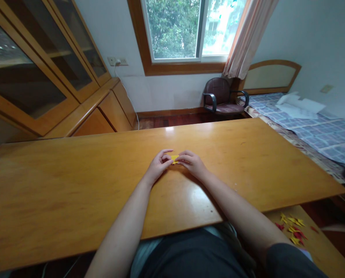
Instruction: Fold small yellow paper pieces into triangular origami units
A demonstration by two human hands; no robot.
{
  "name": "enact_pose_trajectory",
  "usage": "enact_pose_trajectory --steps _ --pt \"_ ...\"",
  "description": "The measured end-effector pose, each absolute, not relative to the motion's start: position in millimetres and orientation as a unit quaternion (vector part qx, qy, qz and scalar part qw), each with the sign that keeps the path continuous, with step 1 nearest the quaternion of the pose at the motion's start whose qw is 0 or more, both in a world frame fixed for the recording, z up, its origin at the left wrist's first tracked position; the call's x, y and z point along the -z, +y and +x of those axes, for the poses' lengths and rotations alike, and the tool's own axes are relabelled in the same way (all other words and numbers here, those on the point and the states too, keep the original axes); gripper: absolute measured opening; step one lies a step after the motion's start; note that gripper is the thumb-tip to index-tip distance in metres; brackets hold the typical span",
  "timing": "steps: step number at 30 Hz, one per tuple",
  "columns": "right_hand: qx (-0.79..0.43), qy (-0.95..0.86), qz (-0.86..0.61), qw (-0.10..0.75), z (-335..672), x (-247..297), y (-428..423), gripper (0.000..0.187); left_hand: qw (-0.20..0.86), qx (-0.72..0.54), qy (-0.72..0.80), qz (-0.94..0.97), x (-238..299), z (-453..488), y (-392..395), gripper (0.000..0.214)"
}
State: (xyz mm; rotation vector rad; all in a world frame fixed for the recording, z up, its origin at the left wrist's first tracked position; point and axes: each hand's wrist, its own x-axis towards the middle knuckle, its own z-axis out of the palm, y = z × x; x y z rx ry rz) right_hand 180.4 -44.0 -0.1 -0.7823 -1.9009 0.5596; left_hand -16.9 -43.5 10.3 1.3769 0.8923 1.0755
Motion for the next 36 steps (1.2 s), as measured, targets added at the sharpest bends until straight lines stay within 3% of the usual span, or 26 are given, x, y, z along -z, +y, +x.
enact_pose_trajectory --steps 17,36 --pt "-0.333 -0.725 -0.362 0.482 178.4 -11.4 -46.6 0.008 0.515 -0.467 0.398 0.599 -10.7 -15.2 -44.8 0.045" --pt "-0.389 -0.681 -0.384 0.488 177.2 -8.7 -45.1 0.018 0.510 -0.465 0.411 0.597 -10.5 -13.8 -45.2 0.043"
